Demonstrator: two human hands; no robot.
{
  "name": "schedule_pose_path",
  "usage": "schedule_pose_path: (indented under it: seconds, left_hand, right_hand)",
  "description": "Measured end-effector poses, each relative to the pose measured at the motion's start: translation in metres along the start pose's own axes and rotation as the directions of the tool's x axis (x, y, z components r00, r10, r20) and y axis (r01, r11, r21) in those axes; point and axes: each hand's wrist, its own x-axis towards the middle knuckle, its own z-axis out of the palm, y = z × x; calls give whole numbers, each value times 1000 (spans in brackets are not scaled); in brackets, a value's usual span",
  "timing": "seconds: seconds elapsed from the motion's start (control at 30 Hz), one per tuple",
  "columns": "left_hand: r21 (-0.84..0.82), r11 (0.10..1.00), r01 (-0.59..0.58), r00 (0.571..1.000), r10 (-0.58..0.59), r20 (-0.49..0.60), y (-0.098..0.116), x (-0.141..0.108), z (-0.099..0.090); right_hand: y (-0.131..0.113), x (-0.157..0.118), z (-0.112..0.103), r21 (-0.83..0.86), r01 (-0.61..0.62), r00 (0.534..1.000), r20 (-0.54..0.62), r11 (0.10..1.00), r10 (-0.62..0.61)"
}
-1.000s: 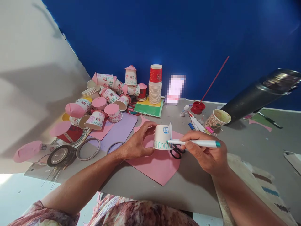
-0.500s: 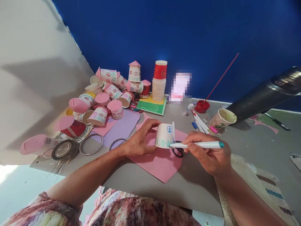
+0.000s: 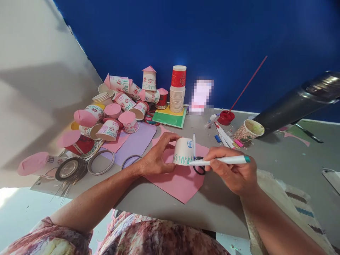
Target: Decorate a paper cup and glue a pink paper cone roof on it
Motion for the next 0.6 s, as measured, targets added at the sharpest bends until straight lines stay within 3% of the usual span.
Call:
schedule_pose_path:
  seconds: [0.2,0.47,0.6]
  left_hand:
    - [-40,999,6,1000,-6,18,-3,0,-1]
    - [-370,926,71,997,-58,47,3,5,4]
    - [-351,933,77,997,-75,21,2,3,3]
  right_hand:
    - [5,2,0,-79,13,973,-228,997,-30]
    - [9,10,2,-290,-60,981,-195,955,3]
    - [15,12,-1,-254,-106,987,-145,962,70]
